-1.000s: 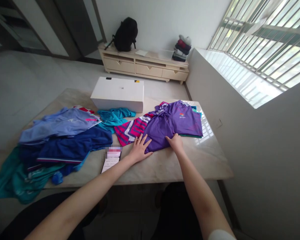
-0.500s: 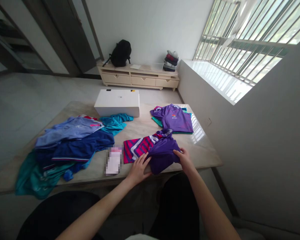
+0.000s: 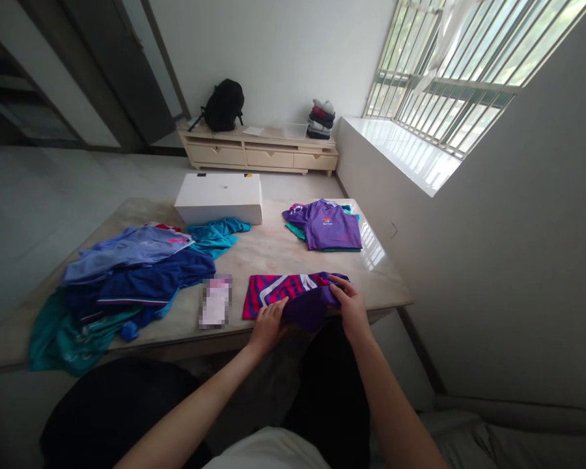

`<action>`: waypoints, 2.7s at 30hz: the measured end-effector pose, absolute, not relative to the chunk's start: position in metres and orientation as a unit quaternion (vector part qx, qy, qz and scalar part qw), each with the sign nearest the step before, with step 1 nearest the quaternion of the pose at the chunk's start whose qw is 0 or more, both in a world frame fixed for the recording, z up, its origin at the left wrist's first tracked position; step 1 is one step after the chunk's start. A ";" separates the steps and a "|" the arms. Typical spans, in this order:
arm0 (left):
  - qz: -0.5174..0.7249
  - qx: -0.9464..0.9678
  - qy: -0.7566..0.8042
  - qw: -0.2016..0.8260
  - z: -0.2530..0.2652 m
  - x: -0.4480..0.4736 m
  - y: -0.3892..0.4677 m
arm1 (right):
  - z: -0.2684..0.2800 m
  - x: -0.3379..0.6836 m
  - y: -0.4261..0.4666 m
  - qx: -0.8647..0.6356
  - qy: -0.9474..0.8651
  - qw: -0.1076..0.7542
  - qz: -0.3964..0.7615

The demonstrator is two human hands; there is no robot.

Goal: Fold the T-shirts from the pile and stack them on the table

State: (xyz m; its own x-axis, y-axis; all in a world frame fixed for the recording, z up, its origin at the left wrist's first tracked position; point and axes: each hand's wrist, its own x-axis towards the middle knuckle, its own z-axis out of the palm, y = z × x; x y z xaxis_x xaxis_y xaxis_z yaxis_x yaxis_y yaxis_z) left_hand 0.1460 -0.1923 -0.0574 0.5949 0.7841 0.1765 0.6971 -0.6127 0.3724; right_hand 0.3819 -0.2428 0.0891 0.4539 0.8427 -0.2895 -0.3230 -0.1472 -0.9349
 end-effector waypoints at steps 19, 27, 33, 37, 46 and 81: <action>0.371 0.866 0.304 0.143 0.019 0.163 -0.267 | 0.127 0.348 -0.278 -0.428 -0.063 0.702 0.566; 0.450 0.730 0.450 0.250 0.027 0.214 -0.260 | 0.148 0.334 -0.278 -0.411 -0.063 0.722 0.554; 0.402 0.752 0.422 0.307 0.070 0.162 -0.211 | 0.162 0.360 -0.280 -0.424 -0.067 0.727 0.536; 0.348 0.782 0.380 0.351 0.109 0.138 -0.154 | 0.171 0.391 -0.269 -0.473 -0.107 0.676 0.555; 0.284 0.796 0.344 0.409 0.225 0.220 0.072 | 0.248 0.479 -0.083 -0.572 -0.208 0.583 0.538; 0.136 0.896 0.393 0.155 -0.033 0.260 0.012 | 0.008 0.574 -0.019 -0.843 -0.303 0.392 0.208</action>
State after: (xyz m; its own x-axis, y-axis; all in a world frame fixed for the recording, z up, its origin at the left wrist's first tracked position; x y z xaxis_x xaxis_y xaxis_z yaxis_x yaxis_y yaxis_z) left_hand 0.2596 0.0122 -0.0335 0.6544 0.7463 0.1217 0.6617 -0.6431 0.3856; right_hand 0.5741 -0.0194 0.0079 0.7298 0.6742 -0.1132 0.3474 -0.5084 -0.7879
